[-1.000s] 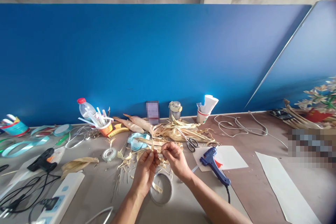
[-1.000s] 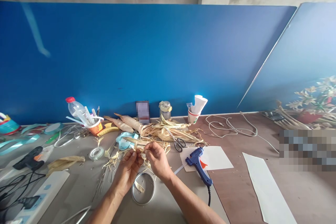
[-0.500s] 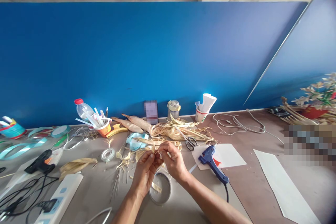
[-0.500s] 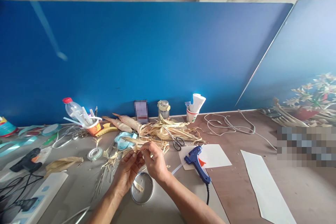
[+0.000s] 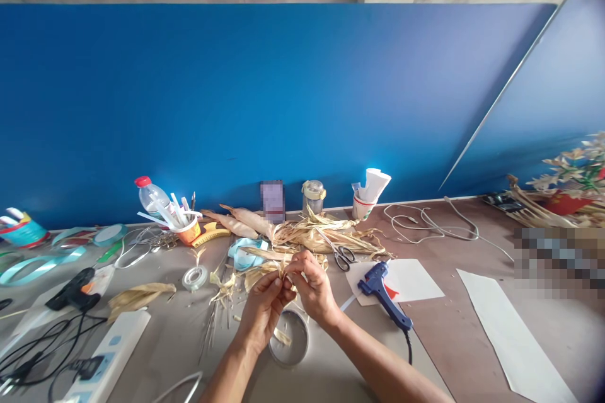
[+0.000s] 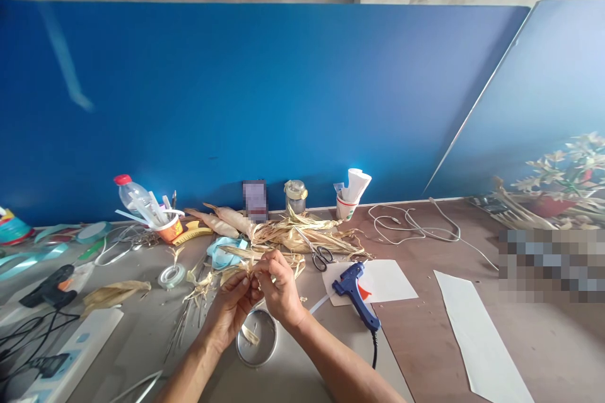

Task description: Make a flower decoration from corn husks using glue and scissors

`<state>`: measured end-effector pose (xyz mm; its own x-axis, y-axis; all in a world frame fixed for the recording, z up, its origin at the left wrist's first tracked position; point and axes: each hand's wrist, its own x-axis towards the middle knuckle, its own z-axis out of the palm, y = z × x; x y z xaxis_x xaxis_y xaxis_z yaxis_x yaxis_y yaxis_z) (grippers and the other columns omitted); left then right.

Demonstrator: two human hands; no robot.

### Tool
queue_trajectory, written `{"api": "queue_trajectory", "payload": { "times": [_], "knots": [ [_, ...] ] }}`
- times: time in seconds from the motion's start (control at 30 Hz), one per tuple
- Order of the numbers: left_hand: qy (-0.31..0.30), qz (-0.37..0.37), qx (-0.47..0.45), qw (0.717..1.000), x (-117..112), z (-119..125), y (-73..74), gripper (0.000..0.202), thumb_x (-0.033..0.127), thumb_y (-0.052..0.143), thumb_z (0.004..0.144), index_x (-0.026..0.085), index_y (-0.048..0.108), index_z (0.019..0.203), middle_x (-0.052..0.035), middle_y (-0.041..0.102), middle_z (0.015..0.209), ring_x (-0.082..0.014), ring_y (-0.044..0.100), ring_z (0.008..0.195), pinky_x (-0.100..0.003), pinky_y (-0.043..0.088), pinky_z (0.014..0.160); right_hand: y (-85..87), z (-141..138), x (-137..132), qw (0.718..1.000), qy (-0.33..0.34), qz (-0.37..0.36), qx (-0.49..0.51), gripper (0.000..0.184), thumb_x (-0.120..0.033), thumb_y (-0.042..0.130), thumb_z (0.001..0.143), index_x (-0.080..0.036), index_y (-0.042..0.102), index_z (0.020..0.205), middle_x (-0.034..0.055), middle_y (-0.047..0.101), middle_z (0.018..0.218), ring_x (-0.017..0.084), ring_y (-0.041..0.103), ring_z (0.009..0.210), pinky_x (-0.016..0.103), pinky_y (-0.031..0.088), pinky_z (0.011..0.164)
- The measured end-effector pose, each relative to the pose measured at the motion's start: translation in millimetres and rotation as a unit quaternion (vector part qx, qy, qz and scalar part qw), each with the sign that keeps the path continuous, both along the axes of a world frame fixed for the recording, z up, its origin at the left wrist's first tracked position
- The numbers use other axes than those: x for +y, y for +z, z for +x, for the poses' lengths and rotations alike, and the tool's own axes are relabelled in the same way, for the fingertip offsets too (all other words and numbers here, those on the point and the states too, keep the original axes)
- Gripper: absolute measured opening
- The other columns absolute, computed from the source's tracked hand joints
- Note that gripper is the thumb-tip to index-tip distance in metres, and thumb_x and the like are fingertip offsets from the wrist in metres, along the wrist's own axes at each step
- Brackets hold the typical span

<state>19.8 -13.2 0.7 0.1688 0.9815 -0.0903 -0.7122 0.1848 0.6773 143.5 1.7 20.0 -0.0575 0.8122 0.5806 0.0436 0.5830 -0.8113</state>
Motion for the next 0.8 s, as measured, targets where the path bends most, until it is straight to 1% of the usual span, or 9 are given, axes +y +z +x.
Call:
{"api": "queue_trajectory", "payload": {
  "times": [0.1,0.17,0.27,0.33,0.4,0.5,0.6,0.67,0.8],
  "knots": [
    [-0.005,0.001,0.009,1.000,-0.2,-0.2,-1.4,0.013,0.016,0.071,0.069,0.011,0.070,0.081,-0.0031,0.063,0.067,-0.0084,0.056,0.062,-0.020,0.047,0.059,-2.9,-0.6,1.0,1.000,-0.001,-0.008,0.016,0.016,-0.017,0.050,0.082,-0.022,0.064,0.076,0.0026,0.052,0.079,0.016,0.052,0.077,0.029,0.044,0.071],
    [-0.009,0.003,0.010,1.000,-0.6,-0.3,-1.6,0.013,0.016,0.071,0.069,0.011,0.070,0.081,-0.0030,0.064,0.066,-0.0084,0.056,0.063,-0.019,0.047,0.060,-5.5,-1.4,1.7,0.999,0.010,-0.023,0.038,0.014,-0.018,0.051,0.082,-0.021,0.063,0.076,0.0039,0.054,0.086,0.015,0.053,0.078,0.028,0.045,0.070],
    [-0.025,0.002,0.012,1.000,-1.1,-0.4,-2.1,0.012,0.017,0.072,0.069,0.012,0.070,0.079,-0.0031,0.064,0.066,-0.0086,0.057,0.063,-0.021,0.048,0.062,-9.4,-3.1,2.6,0.993,0.051,-0.067,0.080,0.014,-0.020,0.050,0.083,-0.020,0.062,0.076,0.0050,0.056,0.098,0.012,0.053,0.068,0.024,0.045,0.058],
    [-0.036,0.001,0.014,0.999,-1.2,-0.5,-2.8,0.012,0.018,0.072,0.069,0.011,0.070,0.079,-0.0035,0.064,0.066,-0.0088,0.057,0.063,-0.021,0.048,0.062,-11.1,-4.1,2.7,0.988,0.074,-0.090,0.103,0.014,-0.020,0.049,0.083,-0.020,0.061,0.077,0.0045,0.057,0.097,0.009,0.051,0.061,0.021,0.043,0.051],
    [-0.042,0.003,0.015,0.999,-1.2,-0.7,-3.3,0.013,0.018,0.072,0.069,0.011,0.070,0.080,-0.0039,0.064,0.067,-0.0088,0.057,0.063,-0.020,0.047,0.061,-11.5,-4.8,2.5,0.986,0.076,-0.096,0.113,0.012,-0.018,0.049,0.083,-0.020,0.061,0.078,0.0037,0.059,0.093,0.009,0.051,0.059,0.020,0.041,0.048],
    [-0.053,0.005,0.013,0.999,-1.5,-1.5,-2.7,0.016,0.018,0.071,0.070,0.011,0.069,0.084,-0.0040,0.064,0.067,-0.0081,0.056,0.062,-0.019,0.045,0.059,-10.2,-5.2,1.4,0.987,0.067,-0.099,0.111,0.012,-0.015,0.050,0.081,-0.020,0.061,0.078,0.0016,0.060,0.082,0.010,0.052,0.060,0.020,0.041,0.050],
    [-0.083,0.004,-0.002,0.997,-2.4,-3.3,-1.2,0.018,0.017,0.071,0.070,0.011,0.068,0.087,-0.0028,0.062,0.065,-0.0067,0.054,0.057,-0.019,0.043,0.056,-7.9,-5.0,-0.3,0.985,0.071,-0.111,0.114,0.012,-0.015,0.050,0.081,-0.020,0.060,0.077,-0.0015,0.058,0.069,0.008,0.049,0.052,0.019,0.040,0.047],
    [-0.105,0.005,-0.017,0.994,-3.0,-4.9,-0.3,0.015,0.016,0.069,0.072,0.011,0.067,0.086,-0.0018,0.061,0.064,-0.0057,0.052,0.054,-0.019,0.042,0.056,-6.5,-5.0,-1.8,0.984,0.074,-0.119,0.113,0.011,-0.015,0.050,0.080,-0.020,0.060,0.077,-0.0028,0.056,0.064,0.007,0.047,0.047,0.019,0.038,0.045],
    [-0.129,0.008,-0.036,0.991,-3.7,-7.4,0.6,0.006,0.015,0.068,0.073,0.012,0.064,0.076,-0.0017,0.060,0.063,-0.0052,0.051,0.051,-0.020,0.041,0.056,-3.4,-6.4,-4.7,0.978,0.093,-0.144,0.119,0.009,-0.019,0.052,0.080,-0.019,0.060,0.075,-0.0037,0.054,0.058,0.008,0.047,0.046,0.020,0.039,0.045]
  ]
}}
